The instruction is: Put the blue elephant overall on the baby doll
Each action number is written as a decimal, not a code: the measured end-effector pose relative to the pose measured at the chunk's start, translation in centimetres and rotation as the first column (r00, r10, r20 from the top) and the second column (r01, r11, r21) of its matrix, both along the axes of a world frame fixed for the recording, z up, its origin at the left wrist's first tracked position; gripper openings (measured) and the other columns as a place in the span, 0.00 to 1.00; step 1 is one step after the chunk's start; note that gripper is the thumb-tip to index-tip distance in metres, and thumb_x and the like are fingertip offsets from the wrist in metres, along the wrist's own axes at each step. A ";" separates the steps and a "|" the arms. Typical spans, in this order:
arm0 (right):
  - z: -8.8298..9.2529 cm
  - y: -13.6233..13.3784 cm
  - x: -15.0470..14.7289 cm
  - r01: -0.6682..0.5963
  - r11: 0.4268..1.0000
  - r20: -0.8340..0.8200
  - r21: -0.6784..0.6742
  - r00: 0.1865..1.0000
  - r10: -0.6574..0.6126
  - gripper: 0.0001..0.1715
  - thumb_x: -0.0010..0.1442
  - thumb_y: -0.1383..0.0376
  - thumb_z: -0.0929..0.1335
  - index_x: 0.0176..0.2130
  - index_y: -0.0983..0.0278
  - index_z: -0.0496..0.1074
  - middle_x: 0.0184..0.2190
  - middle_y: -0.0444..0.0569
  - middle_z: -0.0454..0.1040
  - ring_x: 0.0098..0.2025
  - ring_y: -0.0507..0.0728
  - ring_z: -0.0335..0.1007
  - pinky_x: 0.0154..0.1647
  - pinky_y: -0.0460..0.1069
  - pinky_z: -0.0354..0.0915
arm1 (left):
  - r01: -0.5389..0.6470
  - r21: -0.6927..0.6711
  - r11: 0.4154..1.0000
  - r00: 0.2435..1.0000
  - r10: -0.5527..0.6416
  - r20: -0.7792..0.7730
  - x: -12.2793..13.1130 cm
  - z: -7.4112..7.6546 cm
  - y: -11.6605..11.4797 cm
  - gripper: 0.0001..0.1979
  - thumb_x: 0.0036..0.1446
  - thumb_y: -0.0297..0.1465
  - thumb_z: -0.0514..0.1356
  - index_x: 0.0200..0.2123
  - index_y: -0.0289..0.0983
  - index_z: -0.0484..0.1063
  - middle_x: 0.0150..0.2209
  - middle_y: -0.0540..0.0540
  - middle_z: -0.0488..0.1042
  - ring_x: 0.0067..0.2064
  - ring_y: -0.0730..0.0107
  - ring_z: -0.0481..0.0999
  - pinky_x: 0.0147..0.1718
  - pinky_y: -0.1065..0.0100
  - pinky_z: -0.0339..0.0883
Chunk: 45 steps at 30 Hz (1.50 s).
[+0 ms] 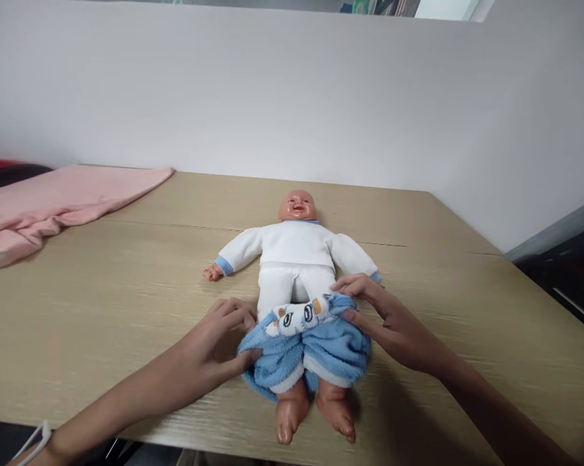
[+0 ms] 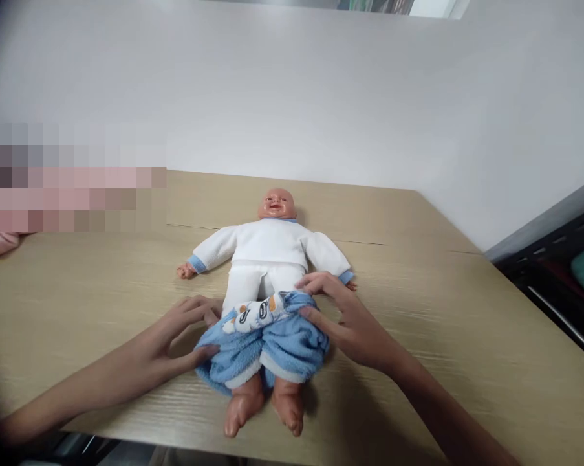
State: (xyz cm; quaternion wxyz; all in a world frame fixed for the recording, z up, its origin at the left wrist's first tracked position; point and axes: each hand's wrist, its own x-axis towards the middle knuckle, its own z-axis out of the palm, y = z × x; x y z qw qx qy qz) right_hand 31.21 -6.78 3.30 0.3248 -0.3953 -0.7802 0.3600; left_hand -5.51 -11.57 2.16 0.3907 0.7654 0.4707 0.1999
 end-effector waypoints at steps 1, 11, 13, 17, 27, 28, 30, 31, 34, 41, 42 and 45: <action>-0.5 0.6 -0.2 0.014 1.000 -0.001 -0.001 1.000 -0.014 0.10 0.78 0.52 0.70 0.51 0.54 0.74 0.54 0.51 0.82 0.57 0.64 0.81 0.62 0.58 0.74 | -0.011 -0.002 1.000 0.999 0.011 0.031 0.2 -0.1 0.1 0.14 0.77 0.49 0.61 0.55 0.48 0.75 0.62 0.46 0.75 0.67 0.51 0.70 0.67 0.54 0.66; -3.2 3.6 -1.5 0.128 0.984 0.026 0.121 0.991 -0.132 0.09 0.78 0.54 0.68 0.50 0.56 0.71 0.44 0.51 0.79 0.49 0.64 0.80 0.53 0.58 0.74 | -0.247 0.085 0.965 0.945 0.220 0.242 2.0 -3.1 2.7 0.14 0.78 0.46 0.60 0.55 0.46 0.74 0.59 0.43 0.76 0.64 0.51 0.72 0.65 0.51 0.66; -3.1 3.6 -1.7 0.140 0.950 0.043 0.278 0.987 -0.158 0.07 0.77 0.57 0.69 0.49 0.57 0.72 0.55 0.57 0.79 0.60 0.68 0.77 0.65 0.63 0.69 | -0.243 0.231 0.942 0.957 0.194 0.216 2.0 -3.3 3.3 0.10 0.77 0.42 0.60 0.54 0.45 0.74 0.65 0.42 0.74 0.69 0.49 0.68 0.71 0.47 0.59; -3.0 3.7 -2.4 0.163 0.926 0.106 0.341 0.972 -0.211 0.06 0.79 0.59 0.65 0.51 0.57 0.69 0.51 0.57 0.81 0.56 0.68 0.79 0.61 0.63 0.70 | -0.231 0.267 0.936 0.956 0.167 0.242 2.4 -3.6 4.9 0.10 0.79 0.41 0.57 0.53 0.43 0.71 0.67 0.40 0.72 0.71 0.49 0.67 0.71 0.47 0.57; -2.7 8.0 -3.8 0.276 0.949 -0.003 0.153 0.960 -0.279 0.11 0.75 0.51 0.66 0.45 0.55 0.64 0.35 0.46 0.77 0.37 0.64 0.74 0.42 0.57 0.66 | -0.287 0.006 0.958 0.849 0.251 0.464 4.3 -4.0 11.0 0.16 0.76 0.49 0.60 0.47 0.42 0.71 0.36 0.53 0.69 0.37 0.65 0.69 0.38 0.65 0.62; -2.7 8.0 -3.9 0.282 0.942 -0.012 0.184 0.959 -0.284 0.11 0.74 0.52 0.67 0.44 0.55 0.65 0.37 0.47 0.77 0.39 0.64 0.74 0.44 0.57 0.66 | -0.302 0.060 0.951 0.857 0.243 0.454 4.2 -3.8 11.1 0.16 0.75 0.48 0.62 0.45 0.42 0.72 0.39 0.51 0.70 0.40 0.64 0.71 0.41 0.64 0.64; -2.9 7.8 -4.0 0.290 0.918 -0.024 0.270 0.955 -0.294 0.09 0.72 0.54 0.68 0.43 0.56 0.67 0.41 0.50 0.75 0.44 0.65 0.72 0.49 0.58 0.66 | -0.342 0.173 0.924 0.862 0.235 0.448 3.8 -3.6 11.1 0.13 0.72 0.44 0.65 0.44 0.41 0.75 0.47 0.47 0.73 0.51 0.59 0.74 0.51 0.62 0.66; -3.0 7.8 -4.1 0.292 0.912 -0.031 0.289 0.955 -0.296 0.09 0.72 0.55 0.68 0.43 0.57 0.68 0.42 0.50 0.74 0.46 0.65 0.71 0.51 0.59 0.65 | -0.351 0.185 0.918 0.860 0.238 0.452 3.6 -3.6 11.2 0.12 0.71 0.43 0.66 0.45 0.42 0.76 0.50 0.46 0.74 0.55 0.58 0.74 0.54 0.61 0.66; -3.4 8.2 -4.3 0.335 0.928 -0.094 0.163 0.941 -0.324 0.10 0.73 0.53 0.68 0.43 0.56 0.66 0.38 0.47 0.72 0.43 0.63 0.70 0.50 0.58 0.64 | -0.325 0.051 0.945 0.833 0.260 0.487 3.4 -3.3 12.0 0.14 0.72 0.46 0.66 0.44 0.42 0.73 0.44 0.49 0.74 0.48 0.61 0.74 0.49 0.63 0.66; -4.5 11.8 -4.1 0.338 0.935 -0.173 -0.110 0.920 -0.353 0.22 0.72 0.41 0.67 0.44 0.54 0.64 0.29 0.39 0.70 0.30 0.59 0.66 0.32 0.52 0.63 | -0.168 -0.291 0.942 0.758 0.312 0.572 4.2 -3.1 16.3 0.27 0.58 0.54 0.75 0.44 0.38 0.77 0.40 0.47 0.77 0.42 0.60 0.75 0.43 0.63 0.66; -4.6 11.8 -3.9 0.327 0.936 -0.172 -0.129 0.922 -0.346 0.23 0.71 0.40 0.68 0.44 0.54 0.65 0.30 0.40 0.72 0.31 0.59 0.68 0.32 0.52 0.64 | -0.161 -0.281 0.946 0.762 0.300 0.573 4.1 -3.2 16.4 0.27 0.58 0.54 0.75 0.44 0.37 0.78 0.41 0.47 0.78 0.44 0.60 0.75 0.45 0.63 0.66; -4.9 10.9 -2.7 0.299 0.941 -0.152 -0.161 0.934 -0.323 0.23 0.67 0.42 0.73 0.40 0.56 0.70 0.34 0.44 0.77 0.39 0.61 0.73 0.41 0.54 0.70 | -0.166 -0.253 0.953 0.780 0.284 0.558 3.3 -3.9 15.9 0.24 0.62 0.53 0.74 0.44 0.38 0.79 0.42 0.47 0.79 0.46 0.58 0.77 0.48 0.62 0.68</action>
